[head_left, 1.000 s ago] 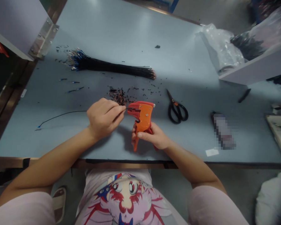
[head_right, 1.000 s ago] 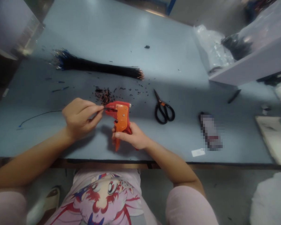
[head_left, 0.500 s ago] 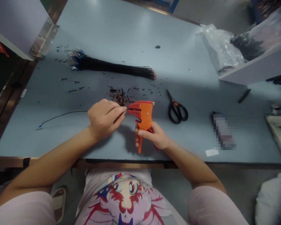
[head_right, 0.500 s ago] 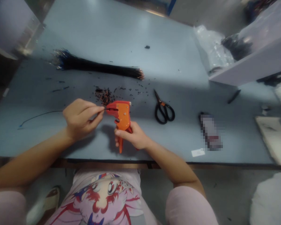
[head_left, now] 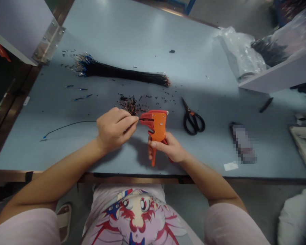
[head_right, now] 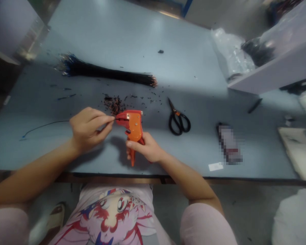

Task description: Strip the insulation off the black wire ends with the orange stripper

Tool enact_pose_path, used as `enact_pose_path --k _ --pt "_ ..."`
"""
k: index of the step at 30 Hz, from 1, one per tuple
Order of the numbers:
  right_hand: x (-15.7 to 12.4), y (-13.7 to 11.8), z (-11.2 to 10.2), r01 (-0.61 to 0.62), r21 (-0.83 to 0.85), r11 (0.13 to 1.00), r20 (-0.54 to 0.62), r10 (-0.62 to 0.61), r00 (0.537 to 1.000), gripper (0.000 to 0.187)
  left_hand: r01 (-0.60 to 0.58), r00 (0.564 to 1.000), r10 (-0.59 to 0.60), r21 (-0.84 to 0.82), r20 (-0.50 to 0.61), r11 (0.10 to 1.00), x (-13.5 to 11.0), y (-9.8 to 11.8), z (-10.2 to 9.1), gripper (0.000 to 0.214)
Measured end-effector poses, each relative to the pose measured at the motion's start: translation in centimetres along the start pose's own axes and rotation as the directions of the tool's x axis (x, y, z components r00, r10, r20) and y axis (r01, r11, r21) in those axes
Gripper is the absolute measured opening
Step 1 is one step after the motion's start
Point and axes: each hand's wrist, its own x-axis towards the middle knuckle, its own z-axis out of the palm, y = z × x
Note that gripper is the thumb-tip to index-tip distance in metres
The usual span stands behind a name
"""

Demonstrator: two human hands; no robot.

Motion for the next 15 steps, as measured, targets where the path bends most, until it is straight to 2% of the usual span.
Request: enact_pose_path --k 5,10,15 --pt "-0.08 -0.16 0.24 -0.009 -0.041 0.999 -0.008 0.009 1.0 0.028 -0.07 0.993 0.068 -0.013 -0.1 0.997 0.14 -0.04 0.0 0.008" --pt "-0.19 -0.07 0.11 -0.016 -0.026 1.0 0.026 0.016 1.0 0.028 -0.057 0.995 0.055 -0.018 -0.088 0.998 0.24 -0.01 -0.03 0.009" --pt "-0.26 0.02 -0.21 -0.035 0.08 0.996 0.08 0.028 0.996 0.024 -0.025 0.996 0.018 -0.07 -0.087 0.997 0.42 -0.08 -0.05 0.01"
